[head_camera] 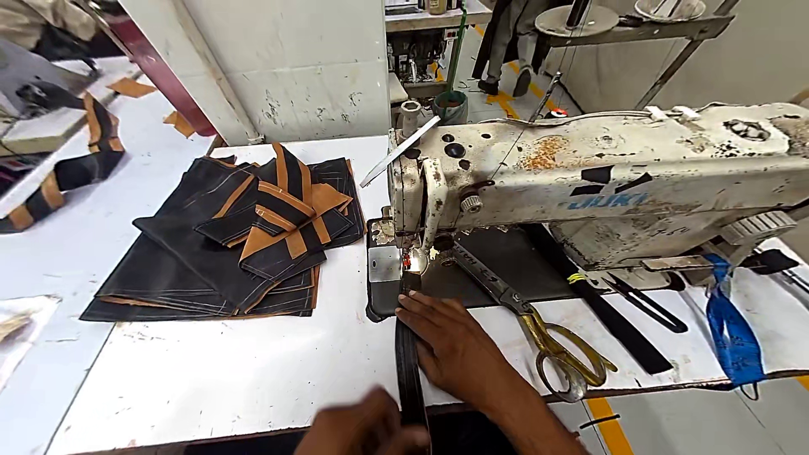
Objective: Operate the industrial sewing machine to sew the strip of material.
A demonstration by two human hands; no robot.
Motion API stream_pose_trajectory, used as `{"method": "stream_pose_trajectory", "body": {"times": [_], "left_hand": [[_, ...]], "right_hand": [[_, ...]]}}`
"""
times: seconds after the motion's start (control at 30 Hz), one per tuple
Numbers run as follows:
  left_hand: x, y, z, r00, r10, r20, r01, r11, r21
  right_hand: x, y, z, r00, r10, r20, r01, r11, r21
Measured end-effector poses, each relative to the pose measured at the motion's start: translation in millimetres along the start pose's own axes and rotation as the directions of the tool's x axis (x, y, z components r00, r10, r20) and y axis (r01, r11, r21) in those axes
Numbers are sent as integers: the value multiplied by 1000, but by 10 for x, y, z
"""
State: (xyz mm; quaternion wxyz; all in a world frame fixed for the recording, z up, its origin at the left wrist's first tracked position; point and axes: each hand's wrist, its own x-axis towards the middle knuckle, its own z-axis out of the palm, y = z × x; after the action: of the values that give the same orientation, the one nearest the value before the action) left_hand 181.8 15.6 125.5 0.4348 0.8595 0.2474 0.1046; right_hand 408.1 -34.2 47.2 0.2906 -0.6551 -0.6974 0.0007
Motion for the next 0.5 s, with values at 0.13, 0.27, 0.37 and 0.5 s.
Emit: {"method": "stream_pose_trajectory", "body": {"times": [0.13, 0.27, 0.37, 0.5], "left_hand": [[703, -413, -138, 928, 329, -175, -269, 916, 298], [1233, -657, -205, 844, 498, 201, -533, 729, 429], [1274, -732, -174, 838, 496, 228, -545, 732, 410], [1153, -708, -22, 880, 452, 149, -470, 778, 417]], "right_hand": [[-262, -252, -30, 998, 15, 66, -18, 999, 37], [-435, -301, 5, 1000, -12, 8, 12, 1000, 16], [-465, -296, -160, 999, 40, -20, -36, 985, 169], [-446, 118, -1281, 907, 236, -348, -241, 970, 30]]}}
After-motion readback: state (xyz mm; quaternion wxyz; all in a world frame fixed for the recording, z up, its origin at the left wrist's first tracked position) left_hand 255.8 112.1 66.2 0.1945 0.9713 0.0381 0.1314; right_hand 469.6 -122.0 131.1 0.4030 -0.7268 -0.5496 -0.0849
